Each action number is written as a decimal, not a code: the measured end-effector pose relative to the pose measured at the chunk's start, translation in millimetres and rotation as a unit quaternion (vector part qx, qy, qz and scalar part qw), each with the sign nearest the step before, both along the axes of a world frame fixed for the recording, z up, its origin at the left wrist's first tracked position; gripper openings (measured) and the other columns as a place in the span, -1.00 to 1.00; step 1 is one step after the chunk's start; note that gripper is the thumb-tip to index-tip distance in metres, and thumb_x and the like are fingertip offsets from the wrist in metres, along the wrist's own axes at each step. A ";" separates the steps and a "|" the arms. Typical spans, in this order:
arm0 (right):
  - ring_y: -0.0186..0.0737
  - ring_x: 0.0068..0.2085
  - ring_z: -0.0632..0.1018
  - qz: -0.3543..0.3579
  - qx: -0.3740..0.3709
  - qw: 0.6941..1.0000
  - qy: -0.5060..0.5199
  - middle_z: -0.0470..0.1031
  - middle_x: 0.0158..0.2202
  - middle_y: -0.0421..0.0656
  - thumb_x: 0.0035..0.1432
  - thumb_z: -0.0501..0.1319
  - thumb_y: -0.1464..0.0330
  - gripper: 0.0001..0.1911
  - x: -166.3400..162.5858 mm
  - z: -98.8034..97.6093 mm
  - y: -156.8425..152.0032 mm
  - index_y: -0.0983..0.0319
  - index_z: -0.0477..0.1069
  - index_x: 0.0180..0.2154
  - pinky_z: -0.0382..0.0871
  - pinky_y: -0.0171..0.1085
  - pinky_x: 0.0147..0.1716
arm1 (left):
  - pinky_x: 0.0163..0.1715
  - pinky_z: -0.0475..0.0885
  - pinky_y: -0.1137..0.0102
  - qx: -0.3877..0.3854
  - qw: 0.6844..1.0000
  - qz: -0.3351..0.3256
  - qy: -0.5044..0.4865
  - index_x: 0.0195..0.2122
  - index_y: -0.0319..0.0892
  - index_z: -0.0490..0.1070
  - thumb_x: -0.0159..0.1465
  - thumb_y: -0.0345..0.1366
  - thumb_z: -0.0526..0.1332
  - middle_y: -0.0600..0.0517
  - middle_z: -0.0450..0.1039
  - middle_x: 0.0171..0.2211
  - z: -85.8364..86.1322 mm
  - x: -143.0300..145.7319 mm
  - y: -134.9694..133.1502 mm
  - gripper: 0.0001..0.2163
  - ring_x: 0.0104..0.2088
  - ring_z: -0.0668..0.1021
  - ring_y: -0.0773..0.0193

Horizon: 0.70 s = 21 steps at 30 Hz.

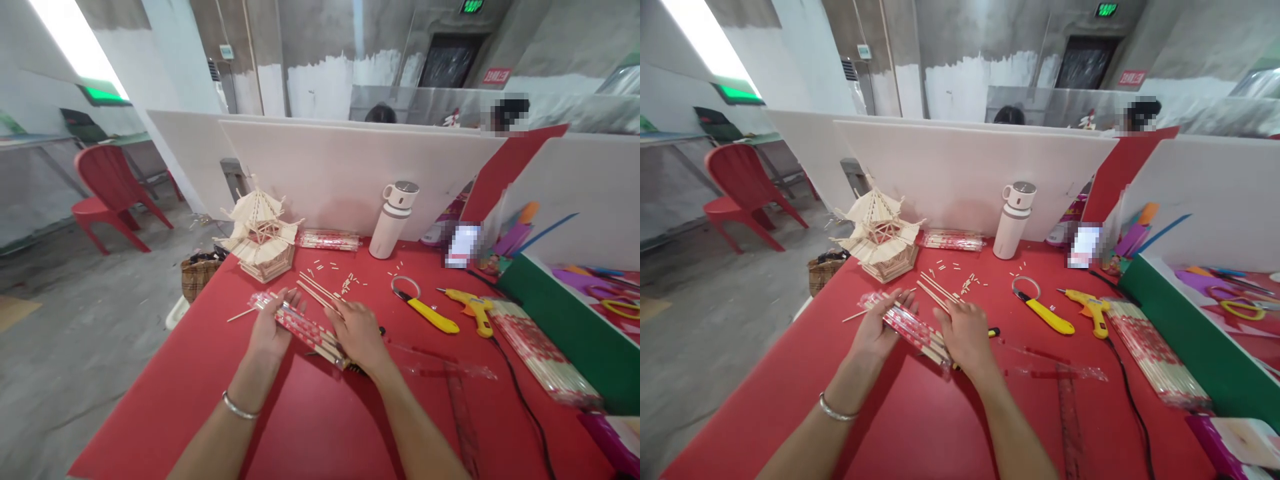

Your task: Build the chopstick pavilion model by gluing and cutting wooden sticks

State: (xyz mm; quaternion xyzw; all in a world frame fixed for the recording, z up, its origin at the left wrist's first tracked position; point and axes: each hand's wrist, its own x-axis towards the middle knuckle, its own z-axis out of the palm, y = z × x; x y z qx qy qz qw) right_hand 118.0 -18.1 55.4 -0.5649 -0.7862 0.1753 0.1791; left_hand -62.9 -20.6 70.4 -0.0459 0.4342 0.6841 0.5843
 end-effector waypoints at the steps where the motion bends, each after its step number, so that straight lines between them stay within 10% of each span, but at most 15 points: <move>1: -0.19 -0.23 0.55 0.027 -0.039 0.997 0.054 0.61 -0.27 -0.14 0.46 -0.03 0.07 -0.51 3.6 -0.1 -7.5 0.20 0.58 -0.14 0.29 -0.30 -0.23 | -0.17 0.65 0.26 0.013 1.000 -0.004 -0.008 -0.26 -0.33 0.48 0.37 -0.56 0.12 -0.09 0.62 -0.35 3.9 2.4 0.7 -0.85 -0.35 0.69 0.24; 5: -0.33 -0.51 0.41 0.042 -0.137 0.968 0.205 0.40 -0.58 -0.29 0.41 0.02 0.01 -0.43 19.4 -6.8 -32.3 0.22 0.51 -0.46 0.14 -0.37 -0.50 | -0.15 0.66 0.28 0.039 0.999 -0.016 -0.014 -0.20 -0.31 0.49 0.38 -0.54 0.14 -0.10 0.64 -0.31 16.3 12.7 0.7 -0.86 -0.32 0.70 0.23; 10: -0.21 -0.18 0.58 -0.008 -0.024 0.965 0.261 0.64 -0.20 -0.16 0.40 0.09 0.15 -0.61 27.1 -10.9 -41.0 0.18 0.62 -0.26 0.35 -0.32 -0.16 | -0.30 0.66 0.36 0.041 0.997 -0.043 0.043 -0.17 -0.31 0.50 0.33 -0.54 0.23 -0.09 0.65 -0.32 14.7 20.2 -3.2 -0.90 -0.35 0.71 0.19; 21: -0.23 -0.28 0.62 -0.044 0.116 0.974 0.187 0.65 -0.26 -0.15 0.45 0.06 0.18 -0.65 35.0 -2.5 -54.4 0.18 0.57 -0.17 0.35 -0.34 -0.24 | -0.73 0.42 0.56 0.052 0.987 -0.032 0.148 -0.27 -0.31 0.54 0.20 -0.36 0.41 -0.04 0.64 -0.40 30.3 16.4 -14.9 -0.86 -0.63 0.54 0.39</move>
